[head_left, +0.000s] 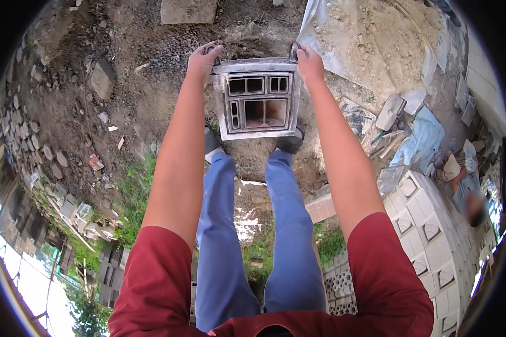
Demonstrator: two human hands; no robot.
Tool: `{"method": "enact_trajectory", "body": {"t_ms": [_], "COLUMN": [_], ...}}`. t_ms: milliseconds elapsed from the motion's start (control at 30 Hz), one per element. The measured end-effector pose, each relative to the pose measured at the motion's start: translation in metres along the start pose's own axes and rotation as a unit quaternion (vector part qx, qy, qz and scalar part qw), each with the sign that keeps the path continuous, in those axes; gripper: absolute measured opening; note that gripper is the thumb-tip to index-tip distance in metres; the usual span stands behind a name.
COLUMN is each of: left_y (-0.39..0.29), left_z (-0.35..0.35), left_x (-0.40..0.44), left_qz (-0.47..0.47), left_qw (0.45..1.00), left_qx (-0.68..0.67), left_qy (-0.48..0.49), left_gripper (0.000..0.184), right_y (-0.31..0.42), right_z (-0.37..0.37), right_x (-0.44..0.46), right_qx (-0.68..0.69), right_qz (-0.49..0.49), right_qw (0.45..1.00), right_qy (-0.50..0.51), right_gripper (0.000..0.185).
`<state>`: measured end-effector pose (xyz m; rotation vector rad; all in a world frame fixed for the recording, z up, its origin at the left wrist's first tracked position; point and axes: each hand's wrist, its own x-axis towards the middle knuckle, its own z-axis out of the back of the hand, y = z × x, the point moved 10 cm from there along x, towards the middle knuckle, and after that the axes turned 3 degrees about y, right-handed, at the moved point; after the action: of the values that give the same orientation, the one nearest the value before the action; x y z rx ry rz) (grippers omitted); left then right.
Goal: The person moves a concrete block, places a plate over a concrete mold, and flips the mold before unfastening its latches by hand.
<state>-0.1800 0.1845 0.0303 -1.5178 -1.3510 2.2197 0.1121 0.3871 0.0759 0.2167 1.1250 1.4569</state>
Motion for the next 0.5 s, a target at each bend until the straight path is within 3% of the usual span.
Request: {"method": "enact_trajectory", "body": {"t_ms": [67, 333, 500], "left_y": [0.006, 0.003, 0.002], "left_z": [-0.003, -0.014, -0.018], "left_x": [0.008, 0.007, 0.005], "left_qz": [0.000, -0.007, 0.004], "left_qw": [0.999, 0.997, 0.995], "left_qx": [0.037, -0.066, -0.081], "left_qy": [0.003, 0.033, 0.057], "left_gripper": [0.046, 0.031, 0.028], "right_y": [-0.001, -0.008, -0.010], "right_z": [0.001, 0.003, -0.006], "right_x": [-0.011, -0.054, -0.056], "right_qx": [-0.010, 0.071, 0.086], "right_qz": [0.003, -0.014, -0.013], "right_qw": [1.000, 0.997, 0.995], "right_qy": [-0.010, -0.014, 0.048], "right_gripper": [0.041, 0.051, 0.060]}}
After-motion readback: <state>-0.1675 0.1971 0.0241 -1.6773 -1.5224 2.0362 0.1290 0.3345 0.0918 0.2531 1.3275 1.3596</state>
